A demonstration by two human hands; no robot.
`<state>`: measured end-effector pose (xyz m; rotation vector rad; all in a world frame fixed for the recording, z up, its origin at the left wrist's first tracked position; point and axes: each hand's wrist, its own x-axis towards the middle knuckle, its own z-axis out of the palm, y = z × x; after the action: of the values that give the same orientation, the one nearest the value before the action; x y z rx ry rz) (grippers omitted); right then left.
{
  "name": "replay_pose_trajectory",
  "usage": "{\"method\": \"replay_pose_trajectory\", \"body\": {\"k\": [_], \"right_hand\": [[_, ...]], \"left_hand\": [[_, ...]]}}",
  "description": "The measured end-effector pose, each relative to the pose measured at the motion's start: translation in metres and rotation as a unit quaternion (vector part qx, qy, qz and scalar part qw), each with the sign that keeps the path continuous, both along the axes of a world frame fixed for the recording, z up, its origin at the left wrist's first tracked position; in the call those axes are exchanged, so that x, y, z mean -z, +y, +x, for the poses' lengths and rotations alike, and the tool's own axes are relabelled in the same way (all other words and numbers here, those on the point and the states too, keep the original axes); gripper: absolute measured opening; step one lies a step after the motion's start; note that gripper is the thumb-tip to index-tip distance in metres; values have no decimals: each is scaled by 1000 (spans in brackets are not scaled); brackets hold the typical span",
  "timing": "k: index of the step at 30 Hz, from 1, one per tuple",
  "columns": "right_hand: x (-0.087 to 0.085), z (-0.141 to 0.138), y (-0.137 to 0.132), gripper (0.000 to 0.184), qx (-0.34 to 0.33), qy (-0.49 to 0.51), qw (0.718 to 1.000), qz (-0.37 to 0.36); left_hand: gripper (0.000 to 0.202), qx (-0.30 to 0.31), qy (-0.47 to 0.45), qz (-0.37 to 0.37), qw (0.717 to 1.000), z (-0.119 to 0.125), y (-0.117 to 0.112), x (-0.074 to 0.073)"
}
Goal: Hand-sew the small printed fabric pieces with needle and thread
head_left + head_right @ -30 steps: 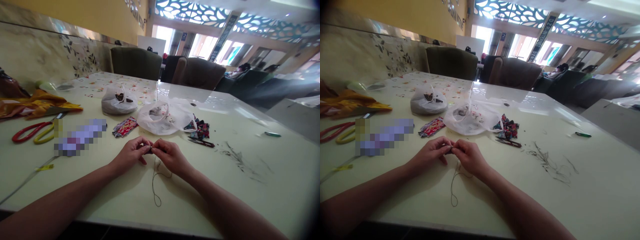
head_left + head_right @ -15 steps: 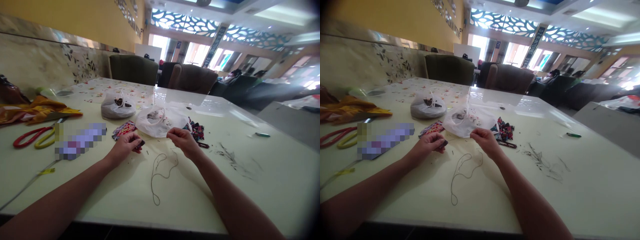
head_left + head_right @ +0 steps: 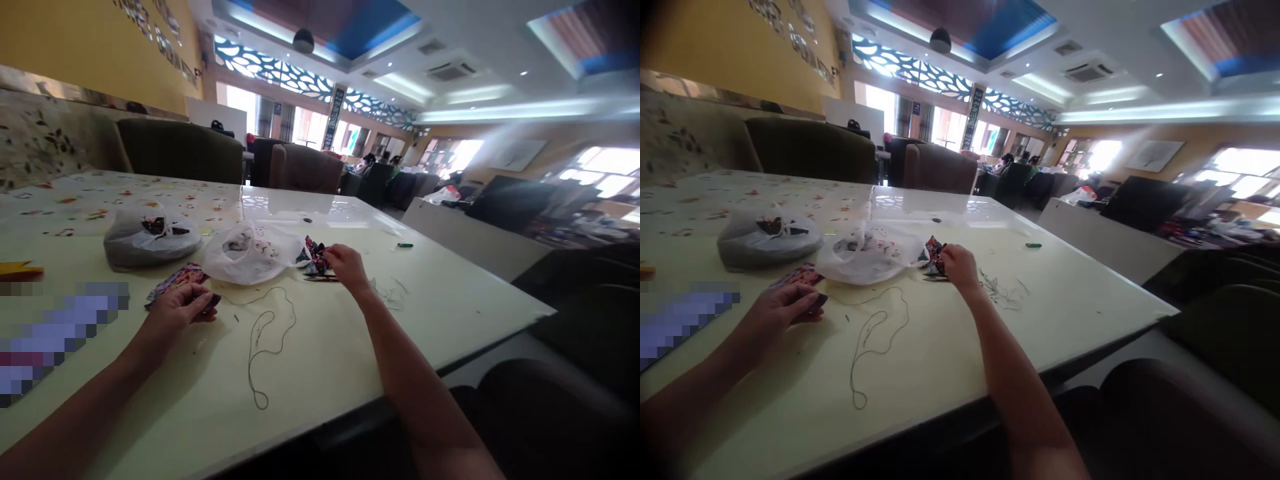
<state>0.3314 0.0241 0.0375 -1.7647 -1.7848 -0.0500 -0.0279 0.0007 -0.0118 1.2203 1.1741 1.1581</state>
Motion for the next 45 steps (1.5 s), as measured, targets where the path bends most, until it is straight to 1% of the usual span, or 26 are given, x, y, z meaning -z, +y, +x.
{"method": "replay_pose_trajectory", "body": {"k": [2, 3, 5, 9, 13, 16, 18, 21, 23, 24, 25, 26, 27, 28, 29, 30, 32, 35, 36, 38, 41, 43, 45], "right_hand": [[4, 22, -9, 24, 27, -38, 998, -32], [7, 28, -12, 23, 24, -58, 997, -52], [16, 31, -16, 20, 3, -98, 991, -89], [32, 13, -17, 21, -38, -171, 974, -144], [40, -4, -28, 21, -61, -202, 965, -157], [40, -9, -43, 17, -73, -187, 968, -148], [37, -14, -53, 14, -77, -159, 975, -134], [29, -29, -61, 15, -90, -97, 985, -109], [22, -46, -63, 18, -123, -19, 987, -103], [18, -56, -63, 20, -154, 50, 981, -111], [14, -67, -62, 21, -194, 139, 962, -130], [10, -79, -61, 22, -235, 228, 932, -157], [6, -91, -59, 24, -271, 306, 894, -185], [3, -102, -57, 26, -301, 362, 857, -211], [1, -113, -54, 28, -323, 391, 831, -230], [-1, -124, -50, 28, -340, 408, 812, -243], [-2, -140, -43, 28, -365, 436, 781, -257], [4, -153, -36, 27, -381, 480, 740, -275], [8, -154, -35, 28, -380, 491, 732, -280], [16, -154, -39, 32, -369, 501, 726, -294], [25, -153, -49, 46, -354, 499, 721, -325], [28, -155, -55, 51, -345, 497, 722, -337], [28, -157, -59, 52, -329, 497, 732, -331]], "left_hand": [[39, 12, -1, 6, 1000, 2, -2, 0], [39, 16, -3, 9, 1000, 4, -4, 0], [39, 18, -7, 15, 1000, 6, -7, -1], [38, 25, -9, 20, 999, 8, -9, -1], [42, 37, 1, 25, 999, 6, -7, 2], [42, 43, -1, 31, 999, 7, -8, 2], [41, 43, -8, 37, 998, 10, -11, -1], [39, 47, -10, 45, 998, 14, -18, -7], [37, 50, -14, 52, 997, 15, -20, -12], [38, 50, -14, 54, 997, 15, -21, -14], [38, 45, -13, 59, 997, 15, -21, -16], [38, 41, -11, 61, 997, 14, -20, -18], [38, 32, -11, 63, 997, 14, -20, -18], [38, 24, -14, 67, 997, 13, -19, -19], [38, 18, -16, 74, 997, 12, -18, -19], [38, 10, -19, 82, 996, 11, -16, -19], [38, -5, -23, 99, 995, 8, -15, -18], [36, -25, -20, 115, 993, 5, -13, -17], [35, -30, -18, 117, 993, 5, -13, -17], [33, -37, -15, 115, 993, 4, -14, -18], [30, -38, -18, 105, 994, 7, -18, -19], [30, -35, -23, 100, 994, 10, -21, -21], [29, -32, -22, 95, 995, 13, -25, -23]]}}
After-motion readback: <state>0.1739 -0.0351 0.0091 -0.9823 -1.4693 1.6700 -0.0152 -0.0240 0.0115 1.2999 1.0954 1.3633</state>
